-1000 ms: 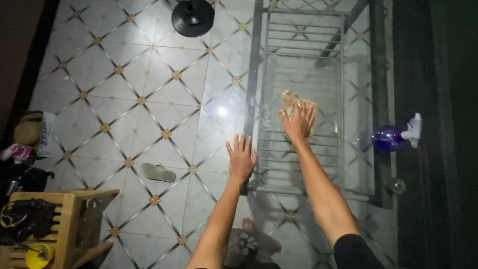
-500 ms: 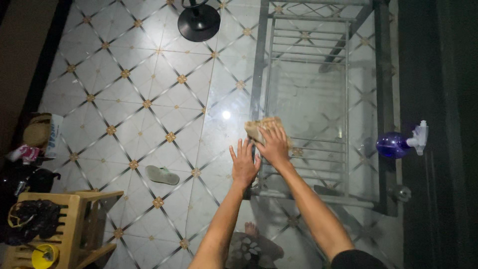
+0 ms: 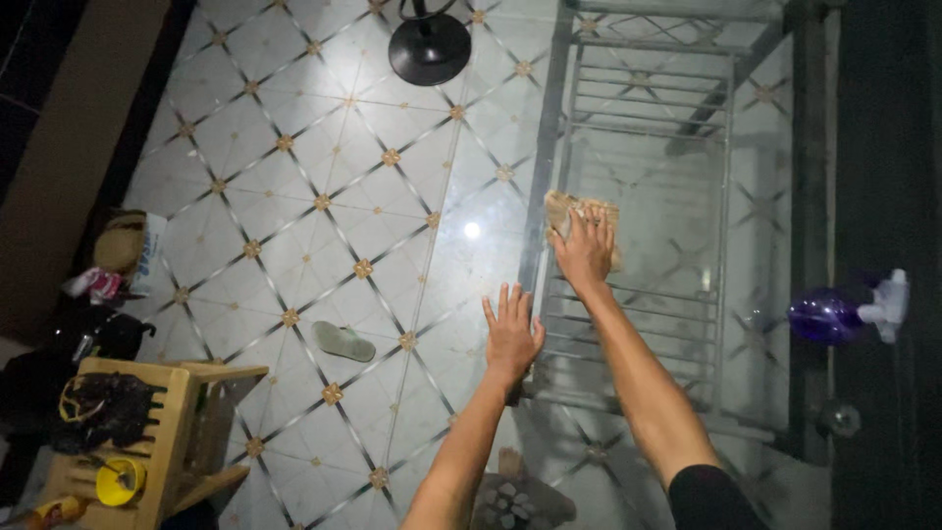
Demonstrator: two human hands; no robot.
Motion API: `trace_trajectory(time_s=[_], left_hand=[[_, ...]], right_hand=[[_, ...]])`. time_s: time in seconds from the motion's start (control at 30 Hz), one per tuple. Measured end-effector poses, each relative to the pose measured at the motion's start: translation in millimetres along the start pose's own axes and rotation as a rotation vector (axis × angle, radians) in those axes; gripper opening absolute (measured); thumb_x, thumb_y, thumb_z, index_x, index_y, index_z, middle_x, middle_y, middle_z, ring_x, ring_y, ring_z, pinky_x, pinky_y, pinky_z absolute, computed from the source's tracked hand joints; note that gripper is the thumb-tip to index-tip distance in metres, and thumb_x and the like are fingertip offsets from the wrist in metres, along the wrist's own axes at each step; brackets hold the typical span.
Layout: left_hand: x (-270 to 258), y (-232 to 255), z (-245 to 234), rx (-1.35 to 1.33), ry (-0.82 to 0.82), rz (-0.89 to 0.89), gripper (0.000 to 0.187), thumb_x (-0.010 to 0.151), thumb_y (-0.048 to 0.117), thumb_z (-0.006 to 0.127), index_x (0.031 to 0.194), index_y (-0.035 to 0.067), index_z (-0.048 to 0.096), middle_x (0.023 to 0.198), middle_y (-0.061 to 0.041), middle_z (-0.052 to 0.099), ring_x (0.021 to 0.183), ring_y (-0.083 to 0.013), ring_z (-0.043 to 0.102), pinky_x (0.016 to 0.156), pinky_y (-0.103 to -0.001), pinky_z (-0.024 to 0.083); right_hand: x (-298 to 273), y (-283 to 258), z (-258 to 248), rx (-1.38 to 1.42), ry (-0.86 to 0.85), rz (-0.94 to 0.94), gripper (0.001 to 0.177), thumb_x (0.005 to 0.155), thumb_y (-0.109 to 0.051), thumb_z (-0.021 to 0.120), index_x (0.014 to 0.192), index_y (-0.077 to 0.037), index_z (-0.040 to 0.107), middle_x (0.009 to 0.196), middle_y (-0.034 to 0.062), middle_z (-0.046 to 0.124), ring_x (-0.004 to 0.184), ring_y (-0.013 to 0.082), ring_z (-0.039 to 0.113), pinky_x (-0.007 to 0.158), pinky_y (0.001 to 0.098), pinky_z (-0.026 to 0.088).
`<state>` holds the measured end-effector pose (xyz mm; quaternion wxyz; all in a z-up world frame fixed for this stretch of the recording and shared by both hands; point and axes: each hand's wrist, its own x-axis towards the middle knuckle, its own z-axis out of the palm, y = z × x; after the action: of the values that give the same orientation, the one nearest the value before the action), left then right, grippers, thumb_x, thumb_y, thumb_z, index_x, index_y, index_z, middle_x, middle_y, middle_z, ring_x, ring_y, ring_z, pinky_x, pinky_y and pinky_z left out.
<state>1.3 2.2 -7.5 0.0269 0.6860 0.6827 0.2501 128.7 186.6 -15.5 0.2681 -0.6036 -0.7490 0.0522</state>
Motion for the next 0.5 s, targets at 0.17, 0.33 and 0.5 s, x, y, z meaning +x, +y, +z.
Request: trace_trajectory(time_s=[0.17,0.33,0.5], left_hand=[[-1.4,0.5,5.7,0.047,-0.032,-0.006,0.057,0.089,0.03,0.06,0.137,0.0,0.059,0.155,-0.019,0.046,0.153,-0.0374,0.027,0.122,-0.067,0.013],[-2.9,-1.8,12.4,0.065,-0.011,0.003,0.057,0.089,0.031,0.06,0.137,0.0,0.059,0.157,-0.02,0.045,0.153,-0.0387,0.026,0.122,-0.067,0.013],[-2.9,-1.5,15.1,0.027,-0.005,-0.009,0.057,0.088,0.03,0.061,0.136,-0.001,0.059,0.151,-0.02,0.049,0.152,-0.0391,0.029,0.122,-0.068,0.014]], right_hand=[[26.0,-23.2,32.8,-0.019,-0.036,-0.089,0.07,0.092,-0.053,0.07,0.143,-0.007,0.058,0.149,0.0197,0.054,0.147,0.0431,0.038,0.122,0.0592,0.024],[38.6,-52.6,37.1,0.024,-0.145,-0.188,0.069,0.091,-0.055,0.069,0.14,-0.008,0.061,0.152,0.0218,0.052,0.145,0.0454,0.036,0.117,0.0597,0.025],[21.2,-91.9,31.3,0.096,-0.271,-0.337,0.065,0.088,-0.055,0.072,0.138,-0.014,0.064,0.147,0.0123,0.058,0.145,0.0401,0.04,0.119,0.0567,0.026]])
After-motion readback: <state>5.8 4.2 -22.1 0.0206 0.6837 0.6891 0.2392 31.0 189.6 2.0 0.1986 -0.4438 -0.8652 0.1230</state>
